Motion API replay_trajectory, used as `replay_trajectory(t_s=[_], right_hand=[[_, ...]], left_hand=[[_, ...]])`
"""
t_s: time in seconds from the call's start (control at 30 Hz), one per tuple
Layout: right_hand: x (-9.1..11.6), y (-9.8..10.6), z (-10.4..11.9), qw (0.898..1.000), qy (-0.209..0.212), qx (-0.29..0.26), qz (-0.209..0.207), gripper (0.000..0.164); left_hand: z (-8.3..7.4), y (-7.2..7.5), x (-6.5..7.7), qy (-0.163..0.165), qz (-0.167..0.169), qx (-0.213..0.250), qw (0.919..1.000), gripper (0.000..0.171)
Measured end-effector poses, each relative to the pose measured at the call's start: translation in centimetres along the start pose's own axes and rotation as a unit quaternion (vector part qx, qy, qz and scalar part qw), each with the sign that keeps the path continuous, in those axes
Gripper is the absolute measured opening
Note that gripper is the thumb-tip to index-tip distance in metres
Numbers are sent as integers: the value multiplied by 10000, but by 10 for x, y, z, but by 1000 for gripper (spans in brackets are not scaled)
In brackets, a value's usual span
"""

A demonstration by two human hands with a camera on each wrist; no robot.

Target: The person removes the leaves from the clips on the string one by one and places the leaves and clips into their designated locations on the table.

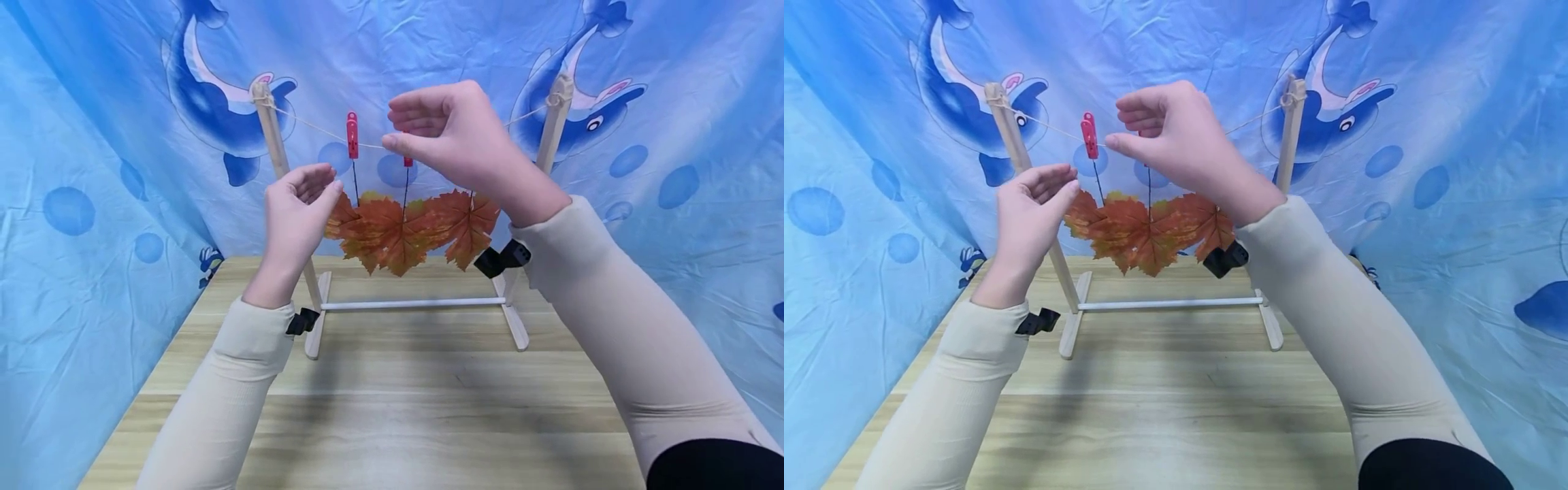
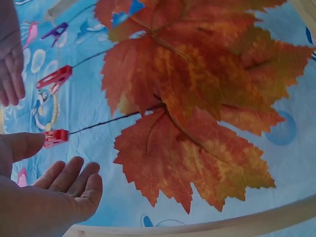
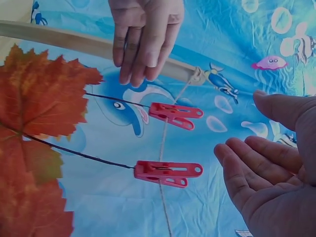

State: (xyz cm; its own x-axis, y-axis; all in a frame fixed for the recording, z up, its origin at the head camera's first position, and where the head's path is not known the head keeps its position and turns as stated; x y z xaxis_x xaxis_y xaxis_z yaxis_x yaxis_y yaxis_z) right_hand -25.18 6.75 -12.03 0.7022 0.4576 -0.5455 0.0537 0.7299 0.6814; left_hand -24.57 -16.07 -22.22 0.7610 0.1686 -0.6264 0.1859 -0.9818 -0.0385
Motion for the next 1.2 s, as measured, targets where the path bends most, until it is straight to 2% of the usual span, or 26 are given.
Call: replay_trajectory(t_s=[0.13,0.37,0.6,0.83,1.03,1.2], right_hand=[[-10,1,5,9998,-98,92,149,47],[-32,-2,14,9952,-148,868,425,51],[-54,-9,11,9845,-379,1466,887,59],[-71,-23,7,9733,-168,1822,1384,58],[-76,-31,11,9638,45,2155,1570,40],[-77,-32,14,9654,272,2149,1454,28]], left_hand=[[3,-4,-9,6,44,-254,9997,34],[11,-8,-22,210,471,-400,9979,33],[16,-12,-26,276,860,-1069,9902,29],[17,-13,-25,219,881,-1558,9836,23],[23,-14,-27,6,853,-1716,9815,20],[22,-15,-28,-189,839,-1812,9797,19]])
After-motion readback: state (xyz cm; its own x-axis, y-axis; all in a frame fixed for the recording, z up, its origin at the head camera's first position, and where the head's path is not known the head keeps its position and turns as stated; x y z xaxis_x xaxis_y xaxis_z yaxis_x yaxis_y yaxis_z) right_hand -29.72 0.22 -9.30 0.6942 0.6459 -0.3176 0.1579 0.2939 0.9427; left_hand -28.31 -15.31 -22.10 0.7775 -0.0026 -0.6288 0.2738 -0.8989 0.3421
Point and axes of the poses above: each hand's wrist, its own x-axis away from the middle knuckle, its own y-axis out of the back of the hand, z = x × y, the point moved 3 cm from there along -x, towards the middle knuckle, and after that the axes turned 12 degrees about x, right-handed, at the moved point
